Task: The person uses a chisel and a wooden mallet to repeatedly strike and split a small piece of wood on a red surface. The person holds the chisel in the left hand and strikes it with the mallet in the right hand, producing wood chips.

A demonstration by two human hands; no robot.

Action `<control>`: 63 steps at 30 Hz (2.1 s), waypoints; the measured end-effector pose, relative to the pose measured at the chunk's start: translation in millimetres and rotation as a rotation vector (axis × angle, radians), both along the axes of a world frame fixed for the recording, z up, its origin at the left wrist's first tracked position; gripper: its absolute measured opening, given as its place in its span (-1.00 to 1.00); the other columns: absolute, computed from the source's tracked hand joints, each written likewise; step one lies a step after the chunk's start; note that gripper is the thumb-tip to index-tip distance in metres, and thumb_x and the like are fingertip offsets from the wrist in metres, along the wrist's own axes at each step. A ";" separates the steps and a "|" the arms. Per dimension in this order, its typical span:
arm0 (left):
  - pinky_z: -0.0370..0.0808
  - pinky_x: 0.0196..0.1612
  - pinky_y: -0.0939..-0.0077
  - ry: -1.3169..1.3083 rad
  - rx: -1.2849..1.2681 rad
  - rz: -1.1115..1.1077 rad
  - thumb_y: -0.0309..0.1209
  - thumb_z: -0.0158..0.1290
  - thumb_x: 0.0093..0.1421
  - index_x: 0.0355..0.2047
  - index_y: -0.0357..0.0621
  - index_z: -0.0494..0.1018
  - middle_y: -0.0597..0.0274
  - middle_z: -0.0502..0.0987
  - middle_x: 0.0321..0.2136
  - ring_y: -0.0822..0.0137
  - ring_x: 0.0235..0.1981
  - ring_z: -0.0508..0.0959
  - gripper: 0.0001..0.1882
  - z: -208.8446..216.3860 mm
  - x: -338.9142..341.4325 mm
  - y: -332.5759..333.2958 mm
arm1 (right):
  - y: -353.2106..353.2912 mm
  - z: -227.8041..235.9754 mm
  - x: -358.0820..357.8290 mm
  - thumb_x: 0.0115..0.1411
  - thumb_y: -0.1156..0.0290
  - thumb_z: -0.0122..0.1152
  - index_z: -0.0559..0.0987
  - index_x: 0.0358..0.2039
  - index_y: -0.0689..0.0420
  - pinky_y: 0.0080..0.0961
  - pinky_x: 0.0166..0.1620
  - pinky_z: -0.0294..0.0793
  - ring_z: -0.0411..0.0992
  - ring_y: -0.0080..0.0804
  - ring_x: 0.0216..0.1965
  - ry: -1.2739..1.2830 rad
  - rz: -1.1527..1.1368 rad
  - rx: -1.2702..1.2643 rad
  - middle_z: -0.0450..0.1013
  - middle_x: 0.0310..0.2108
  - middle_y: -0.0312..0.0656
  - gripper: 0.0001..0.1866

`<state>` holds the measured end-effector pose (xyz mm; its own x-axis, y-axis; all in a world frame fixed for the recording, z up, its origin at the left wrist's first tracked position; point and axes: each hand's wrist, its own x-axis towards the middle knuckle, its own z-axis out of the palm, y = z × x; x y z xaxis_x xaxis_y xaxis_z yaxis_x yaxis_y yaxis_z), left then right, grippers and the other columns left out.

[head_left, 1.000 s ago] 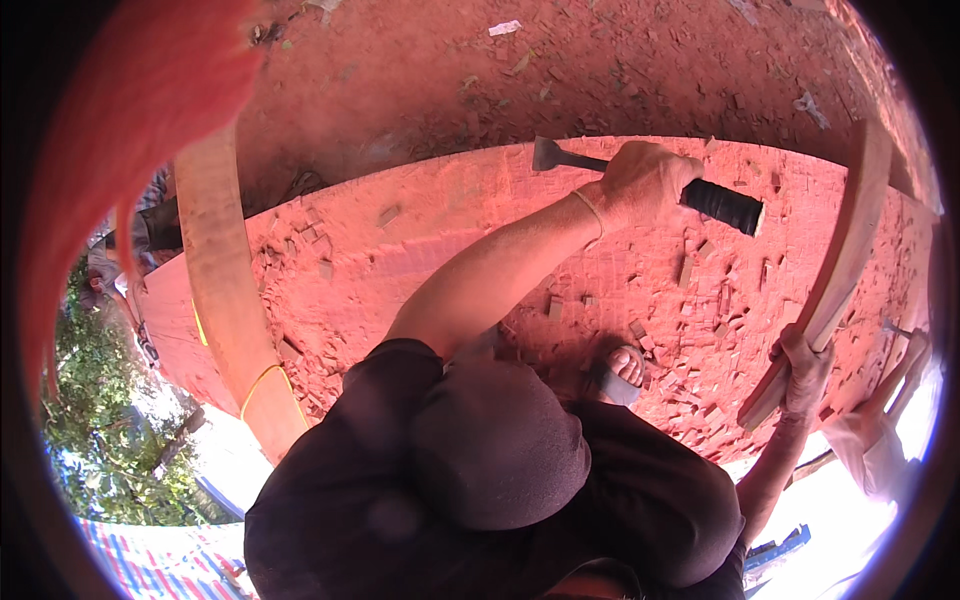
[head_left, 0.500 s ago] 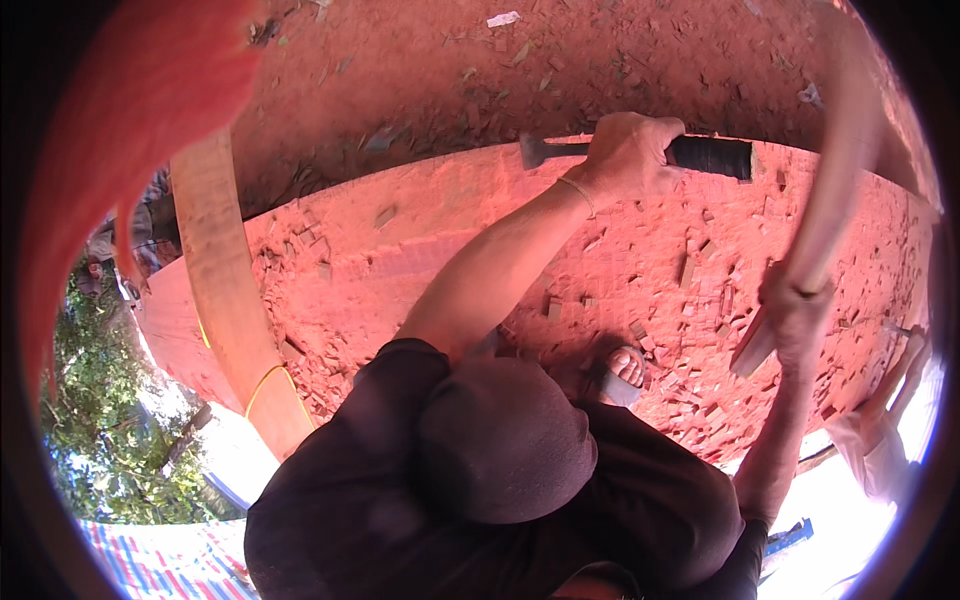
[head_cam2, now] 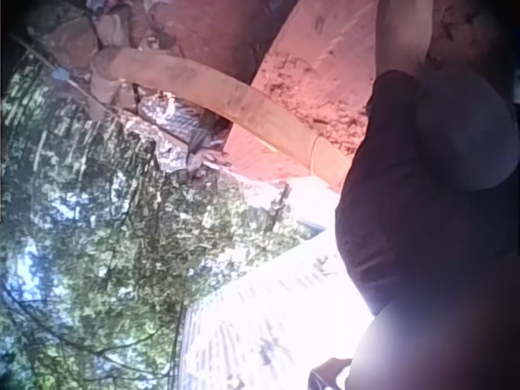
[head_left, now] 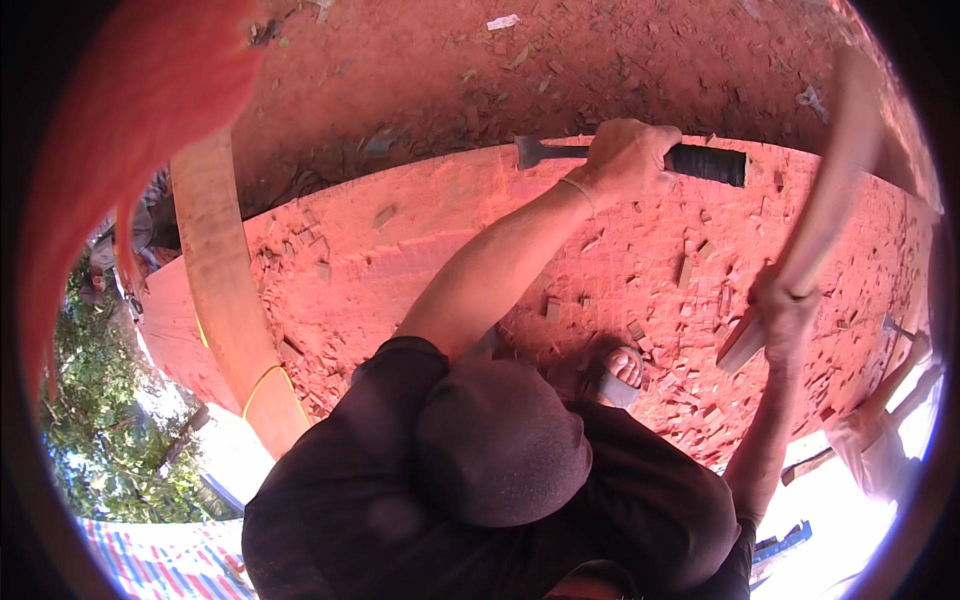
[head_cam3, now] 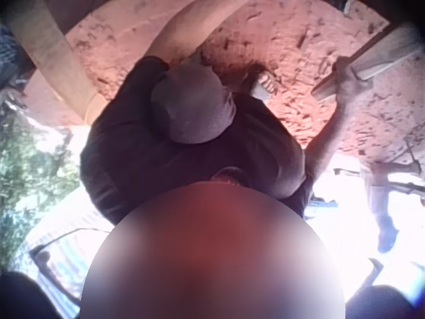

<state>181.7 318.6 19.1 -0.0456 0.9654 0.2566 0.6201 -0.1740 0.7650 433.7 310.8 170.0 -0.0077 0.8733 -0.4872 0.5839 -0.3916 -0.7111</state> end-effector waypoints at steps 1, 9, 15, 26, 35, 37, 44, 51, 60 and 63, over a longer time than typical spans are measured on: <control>0.51 -0.40 0.07 0.025 -0.058 -0.047 -0.35 0.26 -0.11 -0.49 -0.07 0.52 0.08 0.57 -0.62 -0.03 -0.49 0.64 -0.82 1.0 -0.1 -3.4 | -9.3 -12.2 4.1 0.00 0.45 0.24 0.54 -0.34 0.22 -0.47 -0.46 0.43 0.41 -0.47 -0.56 -0.047 0.092 0.063 0.47 -0.55 -0.25 -0.81; 0.51 -0.41 0.12 -0.017 -0.009 0.079 -0.32 0.27 -0.04 -0.48 -0.06 0.54 0.08 0.56 -0.62 0.00 -0.49 0.64 -0.84 9.9 -17.5 3.7 | -17.5 4.1 122.3 0.08 0.29 0.39 0.57 -0.29 0.23 -0.51 -0.41 0.42 0.41 -0.47 -0.53 0.097 -0.190 0.155 0.45 -0.55 -0.24 -0.70; 0.52 -0.40 0.10 0.004 -0.052 0.083 -0.34 0.27 -0.07 -0.46 -0.06 0.55 0.08 0.57 -0.62 -0.01 -0.49 0.64 -0.84 9.1 -14.5 7.2 | 66.7 97.2 95.8 0.31 0.36 0.19 0.60 -0.16 0.28 -0.40 -0.04 0.51 0.50 -0.35 -0.26 0.427 -0.490 0.603 0.52 -0.35 -0.16 -0.77; 0.49 -0.41 0.11 -0.014 -0.145 -0.014 -0.34 0.25 -0.08 -0.47 -0.06 0.54 0.06 0.56 -0.62 -0.04 -0.49 0.63 -0.84 8.1 -23.7 -1.5 | 4.8 -20.7 80.6 -0.02 0.28 0.41 0.60 -0.37 0.19 -0.54 -0.46 0.40 0.40 -0.54 -0.57 0.040 0.003 0.056 0.46 -0.60 -0.33 -0.71; 0.50 -0.41 0.10 -0.045 -0.034 0.104 -0.34 0.26 -0.09 -0.44 -0.05 0.55 0.07 0.57 -0.61 -0.03 -0.49 0.63 -0.81 6.4 -25.7 -4.4 | 108.9 86.5 78.8 0.30 0.34 0.23 0.59 -0.22 0.23 -0.43 -0.12 0.53 0.52 -0.37 -0.28 0.373 -0.433 0.548 0.54 -0.35 -0.16 -0.80; 0.50 -0.42 0.10 -0.037 -0.045 0.105 -0.33 0.27 -0.09 -0.45 -0.05 0.55 0.08 0.57 -0.61 -0.03 -0.49 0.63 -0.81 6.4 -23.7 -6.1 | 76.9 46.0 24.1 0.26 0.36 0.25 0.61 -0.29 0.24 -0.39 -0.11 0.52 0.52 -0.35 -0.32 0.469 -0.525 0.412 0.53 -0.43 -0.19 -0.82; 0.53 -0.41 0.13 -0.019 -0.088 0.132 -0.31 0.27 -0.05 -0.49 -0.06 0.53 0.10 0.57 -0.62 0.01 -0.49 0.65 -0.83 6.2 -36.1 5.8 | 18.7 -34.4 63.1 -0.07 0.37 0.33 0.51 -0.36 0.23 -0.48 -0.48 0.40 0.37 -0.51 -0.57 -0.064 0.202 0.084 0.45 -0.54 -0.26 -0.72; 0.57 -0.38 0.13 -0.030 -0.082 0.170 -0.31 0.26 -0.05 -0.44 -0.07 0.58 0.08 0.60 -0.60 0.02 -0.48 0.66 -0.83 1.9 -38.0 8.2 | 96.3 81.1 42.1 0.26 0.29 0.29 0.55 -0.21 0.21 -0.52 -0.13 0.50 0.46 -0.46 -0.34 0.409 -0.437 0.426 0.50 -0.39 -0.25 -0.75; 0.54 -0.42 0.16 0.020 -0.060 0.067 -0.33 0.27 -0.04 -0.47 -0.05 0.55 0.09 0.57 -0.62 -0.02 -0.51 0.64 -0.85 19.8 -50.1 -20.6 | -19.8 -31.1 -0.5 0.03 0.40 0.29 0.53 -0.37 0.23 -0.53 -0.55 0.41 0.40 -0.53 -0.66 0.024 0.136 -0.068 0.44 -0.63 -0.25 -0.80; 0.55 -0.38 0.11 -0.043 -0.039 -0.122 -0.33 0.30 -0.05 -0.45 -0.07 0.54 0.07 0.57 -0.62 0.00 -0.51 0.65 -0.80 31.3 -29.6 -54.1 | -37.0 -22.3 30.9 0.00 0.39 0.32 0.55 -0.39 0.20 -0.52 -0.54 0.40 0.41 -0.50 -0.63 0.133 -0.044 -0.208 0.46 -0.63 -0.23 -0.80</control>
<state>152.1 264.5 50.5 0.0630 0.9737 0.2187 0.5624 -0.2157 0.7982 464.6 273.8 147.7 -0.0481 0.7550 -0.6540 0.4697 -0.5608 -0.6818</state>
